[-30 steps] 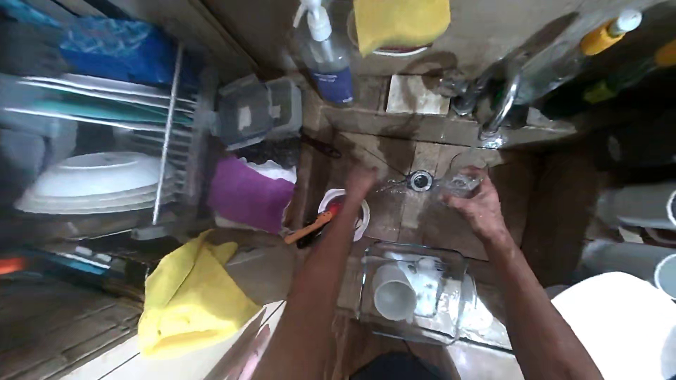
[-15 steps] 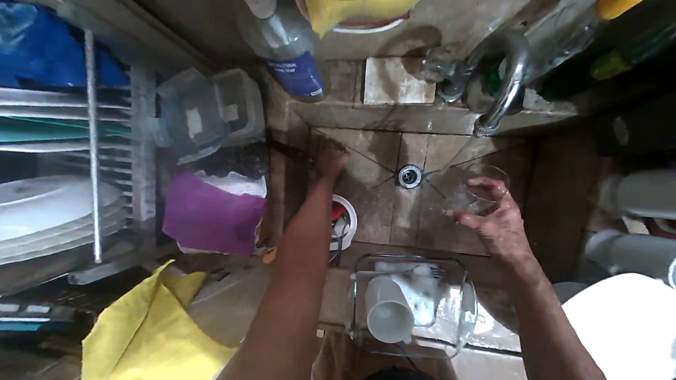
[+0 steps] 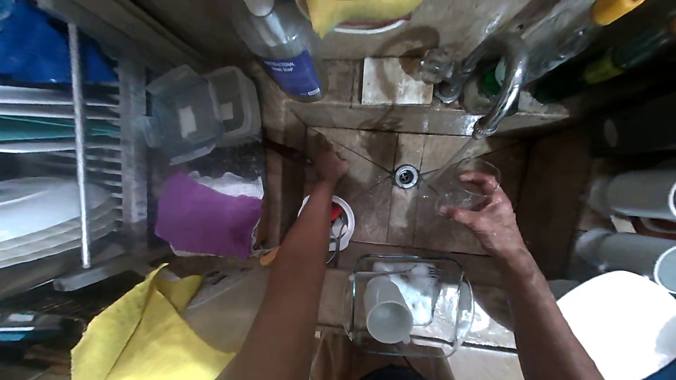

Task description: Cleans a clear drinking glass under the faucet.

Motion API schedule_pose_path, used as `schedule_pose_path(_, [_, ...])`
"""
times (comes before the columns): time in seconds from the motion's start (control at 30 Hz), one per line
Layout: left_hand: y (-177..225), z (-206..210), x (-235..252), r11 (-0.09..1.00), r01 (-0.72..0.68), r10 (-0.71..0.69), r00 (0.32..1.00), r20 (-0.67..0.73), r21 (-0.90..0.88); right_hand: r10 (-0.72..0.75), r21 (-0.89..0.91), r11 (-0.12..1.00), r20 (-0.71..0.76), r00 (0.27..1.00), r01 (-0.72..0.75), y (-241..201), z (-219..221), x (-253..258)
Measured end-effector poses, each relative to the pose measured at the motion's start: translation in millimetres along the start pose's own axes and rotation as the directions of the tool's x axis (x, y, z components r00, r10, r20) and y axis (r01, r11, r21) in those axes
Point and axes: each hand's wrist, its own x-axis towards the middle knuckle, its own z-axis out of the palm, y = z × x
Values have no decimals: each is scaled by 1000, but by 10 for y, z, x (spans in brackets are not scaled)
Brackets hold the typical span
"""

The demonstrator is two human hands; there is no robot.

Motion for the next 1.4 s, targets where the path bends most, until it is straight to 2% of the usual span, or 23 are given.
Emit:
schedule_pose_path(0.17, [96, -83, -35, 999, 47, -47, 996, 75, 1, -5, -78, 997, 17, 1000, 7, 3, -28, -25])
schedule_pose_path(0.27, [191, -72, -103, 998, 3, -2, 1000, 5, -59, 10, -73, 997, 23, 1000, -8, 6, -25, -20])
schedule_pose_path(0.33, [439, -55, -344, 965, -74, 83, 996, 25, -250, 27, -114, 993, 3, 1000, -27, 37, -23, -20])
schedule_pose_path(0.37, [553, 19, -446, 919, -136, 171, 983, 65, -369, 32, -156, 987, -6, 999, -33, 47, -16, -9])
schedule_pose_path(0.43, [781, 211, -584, 779, -240, 392, 907, 152, -579, 27, -205, 978, -5, 1000, -28, 53, 3, 10])
schedule_pose_path(0.47, [870, 292, -621, 758, -251, 438, 880, 184, -602, 21, -207, 978, 0, 1000, -20, 54, 10, 11])
schedule_pose_path(0.5, [917, 327, -626, 810, -228, 389, 899, 203, -541, 14, -202, 979, -3, 1000, -14, 55, 11, 8])
schedule_pose_path(0.57, [821, 268, -559, 929, -89, 162, 970, 180, -360, 18, -194, 981, -13, 1000, -21, 51, -13, -47])
schedule_pose_path(0.6, [700, 188, -458, 957, -13, 62, 985, 160, -290, 23, -195, 980, -22, 999, -27, 47, -36, -74])
schedule_pose_path(0.67, [418, -40, -266, 965, 68, -24, 985, 173, -252, 24, -208, 978, -33, 999, -30, 63, -91, -129])
schedule_pose_path(0.77, [113, -156, -51, 999, -17, 20, 996, 92, -36, 53, -213, 975, -49, 997, -62, 103, -142, -183])
schedule_pose_path(0.9, [-4, 58, 114, 976, -56, 56, 998, 6, 210, 76, -215, 973, -50, 996, -85, 97, -127, -180])
schedule_pose_path(0.97, [15, 83, 94, 979, -78, 74, 997, 28, 188, 72, -201, 976, -36, 997, -78, 49, -94, -176])
schedule_pose_path(1.1, [70, -94, -28, 999, 15, -11, 996, 88, -47, 32, -197, 980, -18, 999, -35, -21, -79, -160])
schedule_pose_path(1.17, [37, -146, -59, 1000, 12, -14, 996, 92, 17, 17, -194, 981, -1, 1000, -17, -23, -90, -147])
schedule_pose_path(1.27, [12, -32, -69, 956, -157, 130, 984, 121, 247, 27, -198, 980, -4, 1000, -27, -8, -82, -157])
schedule_pose_path(1.33, [99, -36, -129, 956, -177, 135, 973, 186, 236, 35, -214, 976, -3, 999, -35, -18, -77, -180])
schedule_pose_path(1.4, [251, -114, -222, 969, -198, 175, 973, 152, 150, 30, -233, 972, 0, 1000, -29, -50, -63, -185])
